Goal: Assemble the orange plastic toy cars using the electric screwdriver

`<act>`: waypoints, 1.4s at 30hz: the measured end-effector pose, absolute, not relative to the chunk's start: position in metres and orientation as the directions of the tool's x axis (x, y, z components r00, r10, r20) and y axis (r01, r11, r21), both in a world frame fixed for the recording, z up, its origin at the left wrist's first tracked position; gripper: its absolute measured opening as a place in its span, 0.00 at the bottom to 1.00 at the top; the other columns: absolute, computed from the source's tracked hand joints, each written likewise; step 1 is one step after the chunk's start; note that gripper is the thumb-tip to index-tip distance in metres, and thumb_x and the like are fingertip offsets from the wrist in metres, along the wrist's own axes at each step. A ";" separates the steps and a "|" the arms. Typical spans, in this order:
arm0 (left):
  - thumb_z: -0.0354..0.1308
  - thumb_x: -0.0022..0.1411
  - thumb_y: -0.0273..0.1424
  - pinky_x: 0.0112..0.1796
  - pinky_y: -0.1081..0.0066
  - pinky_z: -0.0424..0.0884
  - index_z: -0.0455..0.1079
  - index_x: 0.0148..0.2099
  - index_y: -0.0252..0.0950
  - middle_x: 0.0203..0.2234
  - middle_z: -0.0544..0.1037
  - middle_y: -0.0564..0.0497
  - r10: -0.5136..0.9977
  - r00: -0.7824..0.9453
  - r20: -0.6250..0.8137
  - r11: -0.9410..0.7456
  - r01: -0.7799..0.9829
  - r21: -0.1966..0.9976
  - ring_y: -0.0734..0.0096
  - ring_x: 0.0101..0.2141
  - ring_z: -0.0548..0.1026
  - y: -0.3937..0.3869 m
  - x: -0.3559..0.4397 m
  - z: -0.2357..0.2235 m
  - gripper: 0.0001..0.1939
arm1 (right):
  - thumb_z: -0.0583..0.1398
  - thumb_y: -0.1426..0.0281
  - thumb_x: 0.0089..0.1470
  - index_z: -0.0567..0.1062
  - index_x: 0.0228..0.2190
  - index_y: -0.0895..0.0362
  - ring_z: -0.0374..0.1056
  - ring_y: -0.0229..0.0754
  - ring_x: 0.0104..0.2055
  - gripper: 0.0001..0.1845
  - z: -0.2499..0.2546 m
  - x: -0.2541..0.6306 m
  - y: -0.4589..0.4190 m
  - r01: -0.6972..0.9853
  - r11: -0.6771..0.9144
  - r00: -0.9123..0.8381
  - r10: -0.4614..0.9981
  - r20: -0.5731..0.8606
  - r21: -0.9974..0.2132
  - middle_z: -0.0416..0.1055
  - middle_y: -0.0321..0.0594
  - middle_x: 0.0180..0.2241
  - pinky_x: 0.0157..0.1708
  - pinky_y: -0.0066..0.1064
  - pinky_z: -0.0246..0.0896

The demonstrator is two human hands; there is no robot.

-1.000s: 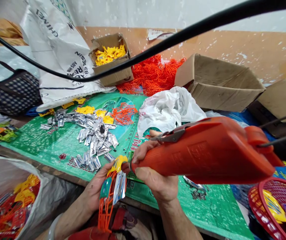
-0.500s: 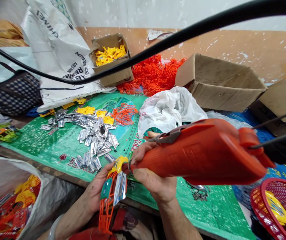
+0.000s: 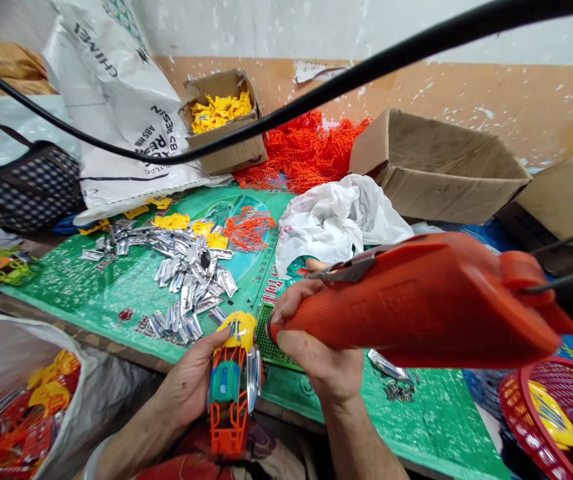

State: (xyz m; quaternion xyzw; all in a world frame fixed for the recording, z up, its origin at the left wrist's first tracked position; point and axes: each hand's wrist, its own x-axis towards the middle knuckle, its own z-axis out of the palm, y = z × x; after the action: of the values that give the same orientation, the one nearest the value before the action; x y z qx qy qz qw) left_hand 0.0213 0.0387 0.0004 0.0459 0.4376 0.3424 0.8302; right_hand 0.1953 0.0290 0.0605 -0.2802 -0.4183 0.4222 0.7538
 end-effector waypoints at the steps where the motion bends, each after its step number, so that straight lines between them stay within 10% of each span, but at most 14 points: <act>1: 0.63 0.58 0.28 0.27 0.64 0.78 0.77 0.36 0.26 0.25 0.83 0.42 0.631 0.356 -0.690 0.749 -0.511 0.421 0.62 0.22 0.79 0.037 0.021 0.001 0.08 | 0.71 0.65 0.46 0.71 0.49 0.45 0.68 0.39 0.28 0.28 0.062 0.196 0.029 -0.403 0.493 0.303 0.867 0.396 -0.771 0.70 0.30 0.28 0.31 0.36 0.66; 12: 0.74 0.46 0.38 0.25 0.77 0.70 0.79 0.31 0.28 0.23 0.81 0.48 0.738 0.377 -0.559 0.669 -0.308 0.676 0.75 0.22 0.73 0.025 0.020 -0.004 0.17 | 0.70 0.67 0.49 0.74 0.42 0.46 0.69 0.38 0.31 0.18 0.068 0.190 0.028 -0.462 0.476 0.188 0.877 0.442 -0.748 0.72 0.30 0.30 0.38 0.35 0.66; 42: 0.74 0.45 0.37 0.24 0.77 0.66 0.79 0.30 0.29 0.21 0.77 0.51 0.745 0.365 -0.559 0.663 -0.309 0.682 0.77 0.20 0.68 0.021 0.022 -0.002 0.16 | 0.69 0.66 0.48 0.75 0.36 0.47 0.66 0.40 0.30 0.12 0.060 0.176 0.030 -0.383 0.469 0.199 0.883 0.424 -0.796 0.69 0.31 0.29 0.36 0.36 0.65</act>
State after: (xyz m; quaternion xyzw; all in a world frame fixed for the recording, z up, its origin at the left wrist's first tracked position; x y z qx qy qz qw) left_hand 0.0217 0.0208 -0.0018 0.2396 0.4544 0.3332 0.7906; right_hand 0.1761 0.0302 0.0601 -0.2735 -0.4576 0.4369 0.7245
